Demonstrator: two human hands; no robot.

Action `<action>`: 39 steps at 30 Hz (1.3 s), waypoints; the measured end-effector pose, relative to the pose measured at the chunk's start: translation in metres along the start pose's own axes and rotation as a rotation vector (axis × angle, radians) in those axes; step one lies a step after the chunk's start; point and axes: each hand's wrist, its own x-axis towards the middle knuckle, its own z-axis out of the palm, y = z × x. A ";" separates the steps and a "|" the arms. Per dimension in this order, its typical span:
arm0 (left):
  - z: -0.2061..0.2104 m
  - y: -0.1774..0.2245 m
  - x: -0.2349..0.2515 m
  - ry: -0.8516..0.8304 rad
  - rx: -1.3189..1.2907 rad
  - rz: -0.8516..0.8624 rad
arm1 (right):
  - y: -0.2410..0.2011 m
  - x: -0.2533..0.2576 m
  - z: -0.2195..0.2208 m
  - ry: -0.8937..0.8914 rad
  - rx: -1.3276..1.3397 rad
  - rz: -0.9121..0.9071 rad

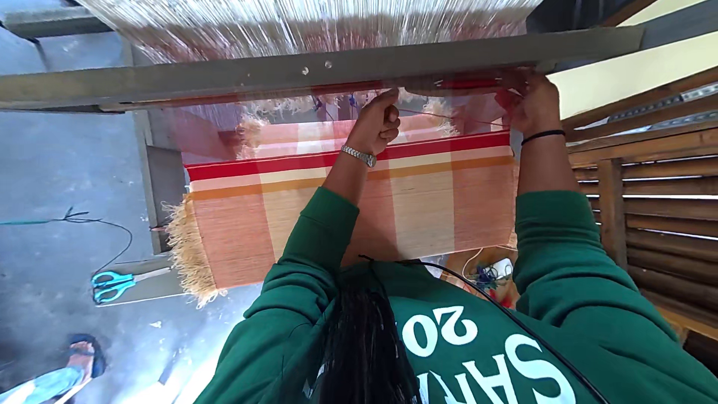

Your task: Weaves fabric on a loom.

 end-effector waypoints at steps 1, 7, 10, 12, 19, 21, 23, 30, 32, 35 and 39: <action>-0.003 0.003 -0.001 -0.021 -0.007 -0.030 | 0.001 0.003 0.000 0.013 0.015 0.010; -0.013 -0.001 -0.069 0.019 0.364 0.072 | -0.010 0.010 -0.023 0.048 0.152 0.100; -0.054 -0.003 -0.128 0.063 0.575 0.104 | -0.018 0.000 -0.078 0.201 0.160 -0.001; -0.090 -0.006 -0.169 0.129 0.598 0.113 | -0.020 -0.014 -0.130 0.346 0.156 -0.058; -0.136 -0.023 -0.243 0.387 0.487 0.310 | -0.060 -0.132 -0.198 0.340 0.189 -0.292; -0.110 -0.027 -0.243 0.331 0.570 0.384 | -0.068 -0.169 -0.166 0.089 0.058 -0.325; -0.074 -0.031 -0.241 0.190 0.702 0.447 | -0.059 -0.197 -0.125 -0.180 -0.087 -0.333; -0.019 -0.072 -0.262 0.076 1.511 0.387 | 0.020 -0.265 0.058 -0.502 -0.006 -0.146; -0.036 -0.084 -0.268 0.201 1.555 0.374 | 0.041 -0.277 0.085 -0.589 -0.092 -0.189; -0.062 -0.082 -0.281 0.293 1.445 0.356 | 0.058 -0.293 0.092 -0.809 -0.617 -0.487; -0.095 -0.075 -0.291 0.501 1.379 0.406 | 0.058 -0.301 0.075 -0.991 -0.962 -0.727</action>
